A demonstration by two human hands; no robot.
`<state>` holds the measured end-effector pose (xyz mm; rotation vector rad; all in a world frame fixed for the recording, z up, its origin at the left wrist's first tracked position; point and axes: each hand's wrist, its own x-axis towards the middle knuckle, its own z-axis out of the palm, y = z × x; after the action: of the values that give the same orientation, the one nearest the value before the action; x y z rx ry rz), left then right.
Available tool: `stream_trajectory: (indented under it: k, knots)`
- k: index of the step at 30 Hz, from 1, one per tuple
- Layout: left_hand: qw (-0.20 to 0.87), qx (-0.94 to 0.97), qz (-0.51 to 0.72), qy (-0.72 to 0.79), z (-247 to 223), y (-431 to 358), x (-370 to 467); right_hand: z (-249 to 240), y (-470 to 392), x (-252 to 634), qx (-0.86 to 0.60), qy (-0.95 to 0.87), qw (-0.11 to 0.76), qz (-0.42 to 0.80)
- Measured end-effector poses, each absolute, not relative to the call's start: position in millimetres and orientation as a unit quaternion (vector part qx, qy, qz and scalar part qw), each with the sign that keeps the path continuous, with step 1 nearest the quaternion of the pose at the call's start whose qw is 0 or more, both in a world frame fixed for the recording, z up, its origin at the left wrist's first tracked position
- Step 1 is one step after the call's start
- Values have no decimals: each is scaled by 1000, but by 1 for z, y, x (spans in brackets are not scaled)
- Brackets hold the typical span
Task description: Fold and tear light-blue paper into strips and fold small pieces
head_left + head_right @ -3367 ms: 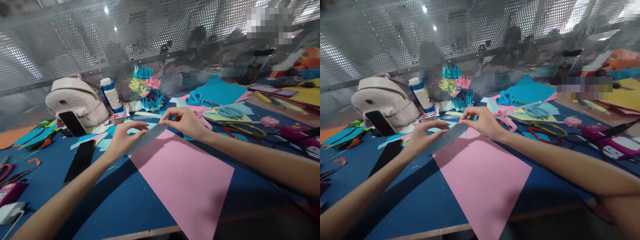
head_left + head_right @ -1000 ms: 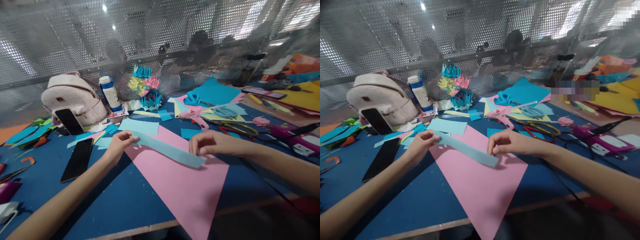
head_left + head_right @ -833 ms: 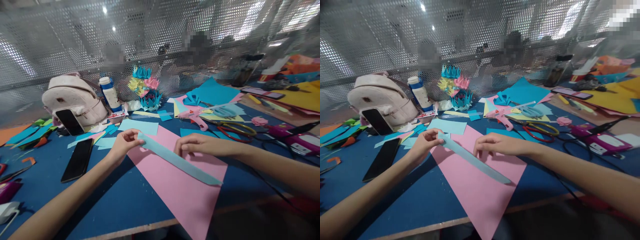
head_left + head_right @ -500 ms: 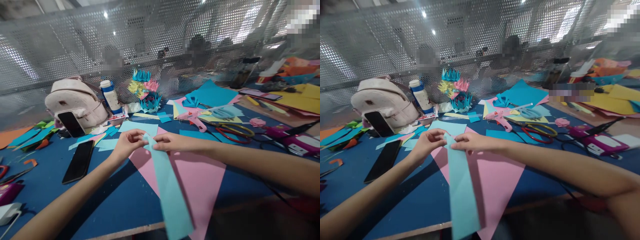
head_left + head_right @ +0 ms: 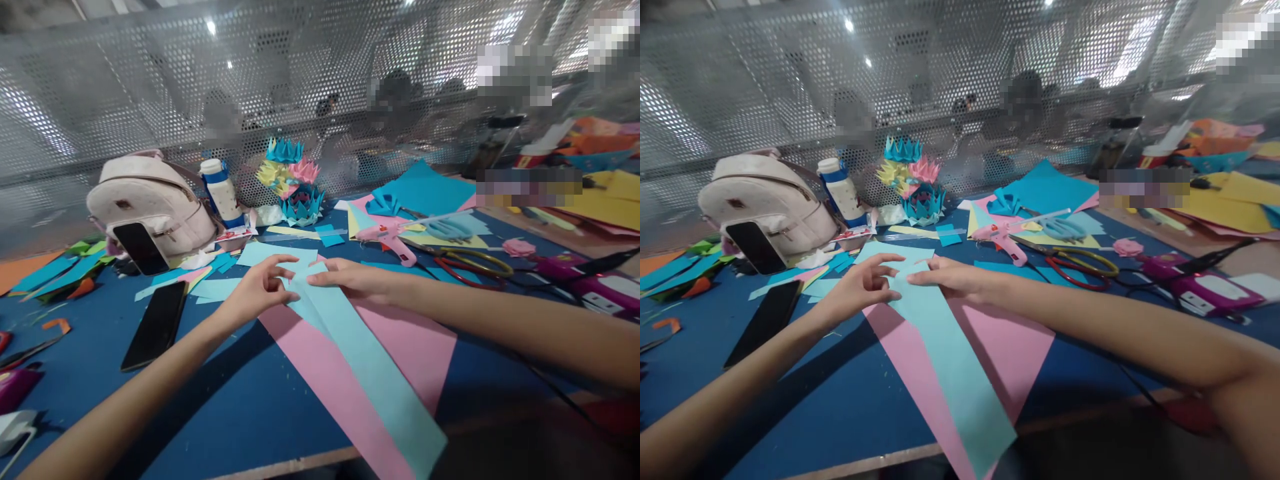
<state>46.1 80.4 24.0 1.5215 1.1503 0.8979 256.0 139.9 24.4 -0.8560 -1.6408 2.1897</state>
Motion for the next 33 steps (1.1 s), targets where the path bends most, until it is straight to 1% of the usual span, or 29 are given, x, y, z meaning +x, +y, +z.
stream_trajectory:
  k: [3, 7, 10, 12, 14, 20, 25, 28, 33]
  knots:
    - [513, 605, 348, 500, 20, 82, 39, 20, 148, 261, -287, -639, 164, 695]
    - [524, 578, 393, 486, 9, 82, 39, 16, 156, 265, -277, -746, 108, 597]
    - [541, 566, 385, 489, 1, 83, 47, 11, 157, 262, -246, -739, 86, 622]
    - [533, 581, 372, 489, -4, 86, 53, 6, 156, 259, -233, -714, 97, 653]
    - [513, 604, 367, 487, -8, 88, 55, 0, 158, 256, -240, -708, 108, 656]
    - [435, 686, 307, 495, -16, 90, 52, -9, 167, 258, -256, -755, 54, 602]
    - [376, 727, 275, 504, -14, 84, 58, -10, 168, 257, -167, -826, 88, 532]
    - [372, 732, 267, 504, -14, 82, 60, -11, 166, 256, -167, -836, 93, 514]
    - [405, 713, 293, 492, -19, 81, 60, -13, 162, 256, -170, -835, 109, 513]
